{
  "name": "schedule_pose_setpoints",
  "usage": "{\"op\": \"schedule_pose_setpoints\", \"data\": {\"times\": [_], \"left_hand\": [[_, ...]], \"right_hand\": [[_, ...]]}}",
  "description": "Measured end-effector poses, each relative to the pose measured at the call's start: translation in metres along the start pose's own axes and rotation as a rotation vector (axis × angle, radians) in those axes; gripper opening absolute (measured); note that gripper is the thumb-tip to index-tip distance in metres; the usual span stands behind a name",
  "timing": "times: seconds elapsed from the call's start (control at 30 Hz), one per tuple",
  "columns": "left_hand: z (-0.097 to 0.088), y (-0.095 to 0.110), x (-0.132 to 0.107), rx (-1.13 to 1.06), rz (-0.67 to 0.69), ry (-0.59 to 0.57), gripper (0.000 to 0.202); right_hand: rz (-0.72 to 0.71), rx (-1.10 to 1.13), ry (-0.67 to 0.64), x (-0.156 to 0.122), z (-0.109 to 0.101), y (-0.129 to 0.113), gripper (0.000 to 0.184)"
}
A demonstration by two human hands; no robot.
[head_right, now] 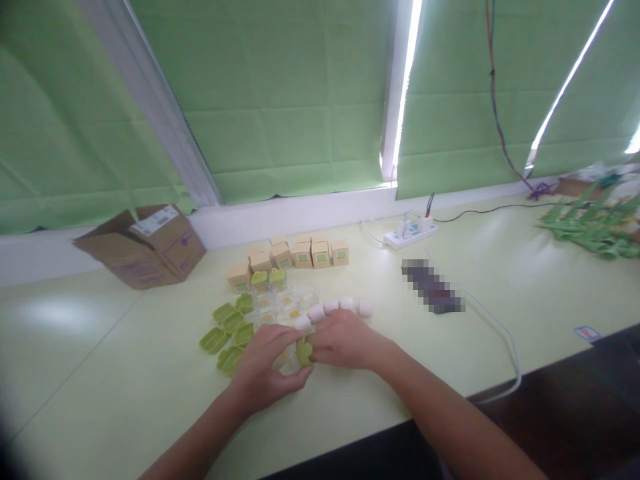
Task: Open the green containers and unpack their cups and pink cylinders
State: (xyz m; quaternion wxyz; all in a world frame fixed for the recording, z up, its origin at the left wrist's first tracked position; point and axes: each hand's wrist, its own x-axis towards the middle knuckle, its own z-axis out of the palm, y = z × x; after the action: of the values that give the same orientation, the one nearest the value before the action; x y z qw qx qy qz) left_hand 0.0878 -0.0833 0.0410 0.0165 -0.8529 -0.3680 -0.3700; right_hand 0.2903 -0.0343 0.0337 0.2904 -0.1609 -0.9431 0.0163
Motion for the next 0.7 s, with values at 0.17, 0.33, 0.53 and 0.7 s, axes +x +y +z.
{"op": "schedule_pose_setpoints", "data": {"times": [0.17,0.33,0.53,0.7], "left_hand": [[-0.001,0.0,0.001,-0.003,-0.003,-0.006,0.041],[-0.003,0.001,0.003,-0.005,-0.009,0.004,0.041],[-0.005,0.001,0.005,-0.003,-0.023,0.015,0.041],[-0.006,0.002,0.005,-0.016,-0.014,0.024,0.042]], "right_hand": [[0.055,-0.019,0.002,0.0,0.002,-0.002,0.021],[0.113,0.013,0.016,0.001,0.0,-0.004,0.015],[0.141,0.092,0.036,0.002,-0.005,-0.007,0.01],[0.176,0.167,0.066,0.001,-0.008,-0.009,0.007]]}}
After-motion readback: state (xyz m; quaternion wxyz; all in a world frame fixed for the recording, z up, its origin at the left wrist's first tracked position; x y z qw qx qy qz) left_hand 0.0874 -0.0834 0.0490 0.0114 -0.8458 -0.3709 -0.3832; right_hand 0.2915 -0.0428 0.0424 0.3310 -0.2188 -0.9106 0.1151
